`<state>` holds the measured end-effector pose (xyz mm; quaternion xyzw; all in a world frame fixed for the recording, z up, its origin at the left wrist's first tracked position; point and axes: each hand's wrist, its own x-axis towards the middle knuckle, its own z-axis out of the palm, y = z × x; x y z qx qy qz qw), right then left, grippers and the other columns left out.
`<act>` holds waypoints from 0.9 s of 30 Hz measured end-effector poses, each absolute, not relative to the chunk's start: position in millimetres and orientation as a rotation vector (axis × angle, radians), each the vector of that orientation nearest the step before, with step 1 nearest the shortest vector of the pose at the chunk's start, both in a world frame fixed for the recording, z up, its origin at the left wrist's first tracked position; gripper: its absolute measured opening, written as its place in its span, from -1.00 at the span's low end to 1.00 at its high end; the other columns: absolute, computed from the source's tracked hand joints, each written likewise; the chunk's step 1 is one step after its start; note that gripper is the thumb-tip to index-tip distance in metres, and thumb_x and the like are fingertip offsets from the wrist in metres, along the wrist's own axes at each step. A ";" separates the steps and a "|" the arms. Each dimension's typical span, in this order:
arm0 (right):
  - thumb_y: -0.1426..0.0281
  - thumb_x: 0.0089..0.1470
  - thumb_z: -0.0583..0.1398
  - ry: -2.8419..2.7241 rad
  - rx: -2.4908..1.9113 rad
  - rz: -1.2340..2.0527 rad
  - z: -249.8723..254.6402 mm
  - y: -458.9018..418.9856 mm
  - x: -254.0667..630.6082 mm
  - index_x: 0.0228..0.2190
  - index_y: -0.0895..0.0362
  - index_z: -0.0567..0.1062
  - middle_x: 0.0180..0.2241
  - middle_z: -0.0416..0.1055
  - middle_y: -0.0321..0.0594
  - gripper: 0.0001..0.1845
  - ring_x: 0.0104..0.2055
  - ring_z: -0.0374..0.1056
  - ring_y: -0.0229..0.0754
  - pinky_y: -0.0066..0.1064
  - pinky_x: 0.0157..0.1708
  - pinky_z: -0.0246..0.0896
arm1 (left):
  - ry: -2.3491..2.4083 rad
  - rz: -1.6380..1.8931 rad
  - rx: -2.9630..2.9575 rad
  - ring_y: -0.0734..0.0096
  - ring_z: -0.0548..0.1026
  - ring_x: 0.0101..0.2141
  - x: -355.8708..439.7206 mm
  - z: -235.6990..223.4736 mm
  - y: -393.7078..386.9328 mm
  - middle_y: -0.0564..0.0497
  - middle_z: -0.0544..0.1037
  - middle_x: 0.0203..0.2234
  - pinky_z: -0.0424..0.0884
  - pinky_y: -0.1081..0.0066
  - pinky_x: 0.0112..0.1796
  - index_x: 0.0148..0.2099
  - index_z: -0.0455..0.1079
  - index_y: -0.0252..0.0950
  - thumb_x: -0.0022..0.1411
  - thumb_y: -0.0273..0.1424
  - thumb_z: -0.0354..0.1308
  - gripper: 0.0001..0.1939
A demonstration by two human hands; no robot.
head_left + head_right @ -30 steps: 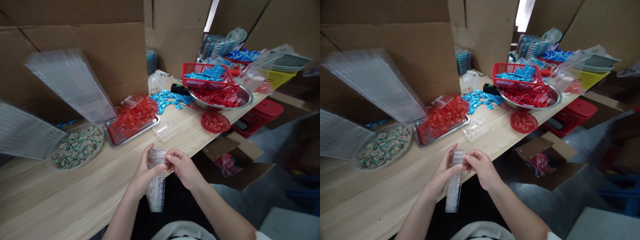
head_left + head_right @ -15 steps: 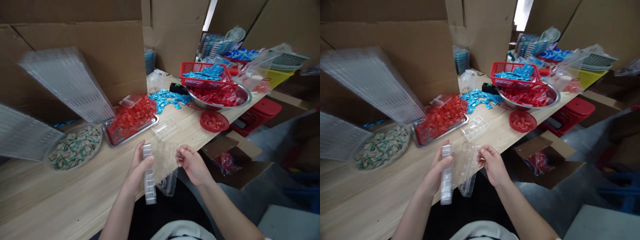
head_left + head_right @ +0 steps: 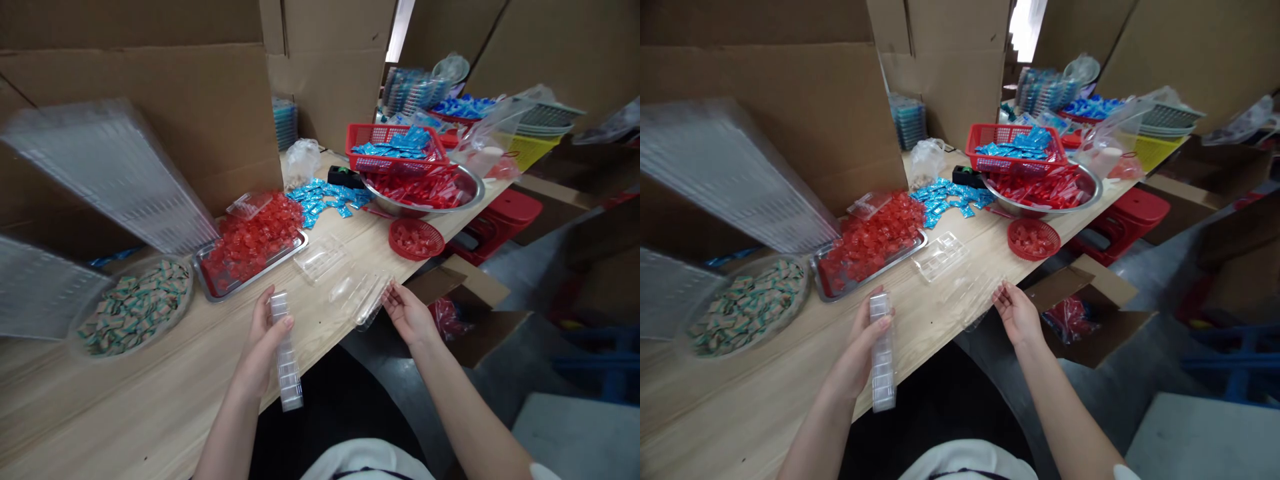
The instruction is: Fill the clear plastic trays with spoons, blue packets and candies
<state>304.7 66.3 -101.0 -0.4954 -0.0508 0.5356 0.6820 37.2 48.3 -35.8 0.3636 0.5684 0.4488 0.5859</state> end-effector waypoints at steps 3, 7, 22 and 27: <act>0.34 -0.24 0.37 -0.247 -1.282 1.114 -105.6 62.9 299.7 -0.44 0.20 0.49 -0.50 0.42 -0.28 -0.73 -0.49 0.34 -0.34 -0.55 -0.52 0.37 | 1.339 1.044 0.871 0.23 0.29 -0.05 39.3 -33.7 47.1 -0.02 0.33 -0.05 0.17 0.27 -0.04 0.20 0.10 -0.09 -0.02 -0.18 0.21 -0.28; 0.20 -0.20 0.33 -0.512 -1.515 0.923 -120.8 53.6 299.9 -0.21 0.15 0.41 -0.45 0.35 -0.32 -0.51 -0.50 0.30 -0.31 -0.51 -0.62 0.29 | 1.310 1.019 0.899 0.23 0.27 -0.03 40.0 -32.2 46.1 -0.03 0.30 -0.02 0.16 0.26 -0.02 0.20 0.08 -0.09 0.01 -0.20 0.20 -0.29; 0.20 -0.06 0.26 -0.981 -1.056 1.587 -21.6 49.1 174.0 -0.43 0.15 0.49 -0.51 0.39 -0.30 -0.74 -0.49 0.28 -0.33 -0.45 -0.49 0.21 | 1.165 0.969 1.003 0.21 0.28 0.04 31.8 -31.0 38.3 -0.08 0.28 0.05 0.16 0.25 0.05 0.23 -0.01 -0.15 0.06 -0.24 0.22 -0.26; 0.21 -0.11 0.30 -0.909 -0.996 1.731 -23.1 53.2 157.7 -0.47 0.16 0.51 -0.52 0.40 -0.32 -0.75 -0.51 0.27 -0.35 -0.47 -0.49 0.19 | 1.225 1.000 1.017 0.18 0.29 0.03 13.2 -33.1 31.3 -0.10 0.28 0.06 0.17 0.21 0.05 0.23 0.02 -0.16 0.03 -0.27 0.26 -0.24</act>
